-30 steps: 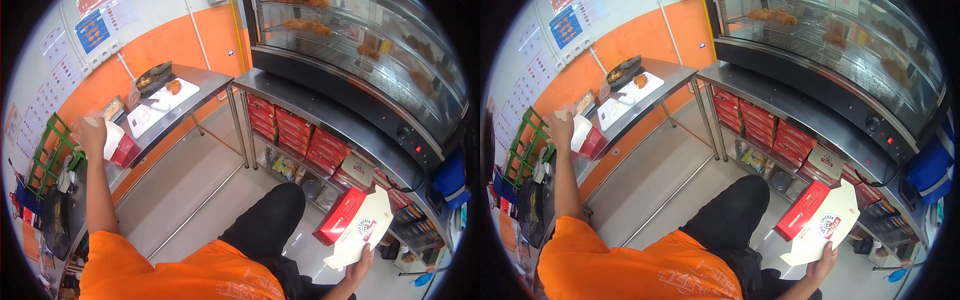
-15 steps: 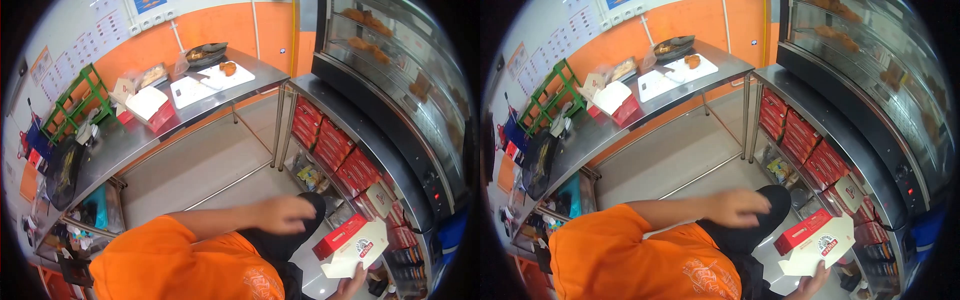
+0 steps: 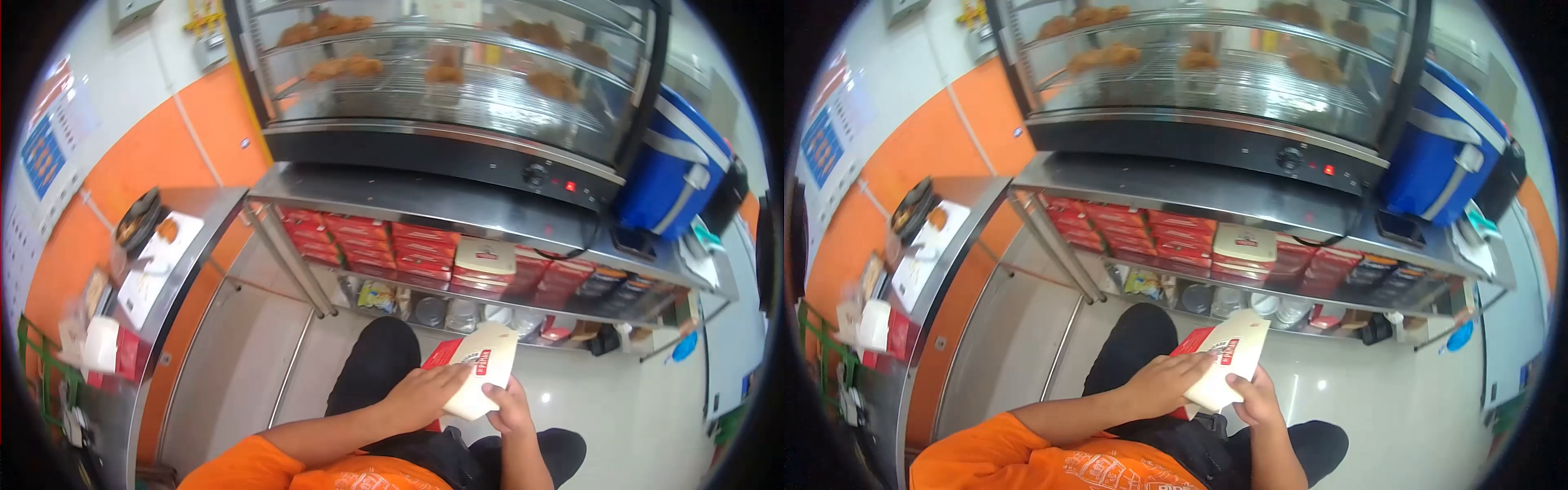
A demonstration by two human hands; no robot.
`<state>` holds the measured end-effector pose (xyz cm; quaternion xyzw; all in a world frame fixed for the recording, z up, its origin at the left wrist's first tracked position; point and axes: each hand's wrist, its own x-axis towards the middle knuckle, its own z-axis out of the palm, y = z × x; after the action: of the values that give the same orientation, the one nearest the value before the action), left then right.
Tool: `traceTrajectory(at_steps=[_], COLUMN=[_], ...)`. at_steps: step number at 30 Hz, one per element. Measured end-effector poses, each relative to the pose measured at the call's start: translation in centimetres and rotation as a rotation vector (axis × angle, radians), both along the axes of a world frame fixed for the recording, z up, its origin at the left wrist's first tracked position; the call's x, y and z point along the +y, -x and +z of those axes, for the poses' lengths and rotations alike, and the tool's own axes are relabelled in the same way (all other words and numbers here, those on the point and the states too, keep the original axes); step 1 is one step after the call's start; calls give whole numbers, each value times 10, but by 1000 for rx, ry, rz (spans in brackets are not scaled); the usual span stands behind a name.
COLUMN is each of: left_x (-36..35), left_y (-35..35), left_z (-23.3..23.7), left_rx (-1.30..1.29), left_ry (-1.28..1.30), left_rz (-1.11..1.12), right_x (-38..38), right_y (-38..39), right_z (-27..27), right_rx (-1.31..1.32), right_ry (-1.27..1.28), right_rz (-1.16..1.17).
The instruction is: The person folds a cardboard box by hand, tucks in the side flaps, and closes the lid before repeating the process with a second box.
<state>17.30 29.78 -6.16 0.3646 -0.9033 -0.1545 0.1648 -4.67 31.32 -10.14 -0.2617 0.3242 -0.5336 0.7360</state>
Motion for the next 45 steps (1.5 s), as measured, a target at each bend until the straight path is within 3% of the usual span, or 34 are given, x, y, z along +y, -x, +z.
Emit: traceTrajectory(at_steps=[2, 7, 11, 12, 15, 16, 18, 21, 23, 26, 28, 32, 36, 39, 40, 43, 45], left_x=[-5, -12, -18, -24, -29, -30, -33, -31, -22, -6, -16, -30, -22, -26, -39, -59, -62], left_y=[1, 1, -6, -12, -11, -12, -15, -16, -8, 14, -2, -7, -2, -10, -22, -50, -52], left_z=[-10, 2, 22, 13, 5, -2, -21, -24, -7, 9, -3, -20, -15, 7, -23, -53, -49], left_rx=[66, 241, 596, 695, 884, 939, 1045, 965, 1023, 1152, 1291, 978, 872, 333, 502, 666, 649], left_ry=[109, -102, -287, -267, -434, -501, -643, -678, -748, -918, -1215, -974, -804, -547, -353, -599, -596], left_rz=[19, 246, 478, 424, 460, 481, 529, 470, 158, 43, -163, 92, 290, 448, 341, 414, 454], right_x=[-2, -6, -20, -20, -24, -27, -25, -23, -20, -19, -17, -18, -17, -22, -23, -26, -26], right_y=[5, 27, 50, 52, 62, 56, 51, 54, 56, 57, 56, 51, 52, 51, 51, 57, 66], right_z=[-5, 7, -1, 7, -15, -20, -11, -1, -2, -4, 1, -3, -4, -20, -23, -22, -17], right_rx=[-17, -98, 1195, 1243, 840, 659, 648, 737, 831, 965, 1055, 1010, 852, 669, 603, 375, 173], right_ry=[1, 147, 377, 390, 258, 245, 136, 52, 36, 40, 53, 73, 113, 148, 154, 105, 24], right_rz=[45, 153, -491, -564, -191, -186, -210, -265, -299, -317, -296, -248, -123, -81, -78, -80, -8])
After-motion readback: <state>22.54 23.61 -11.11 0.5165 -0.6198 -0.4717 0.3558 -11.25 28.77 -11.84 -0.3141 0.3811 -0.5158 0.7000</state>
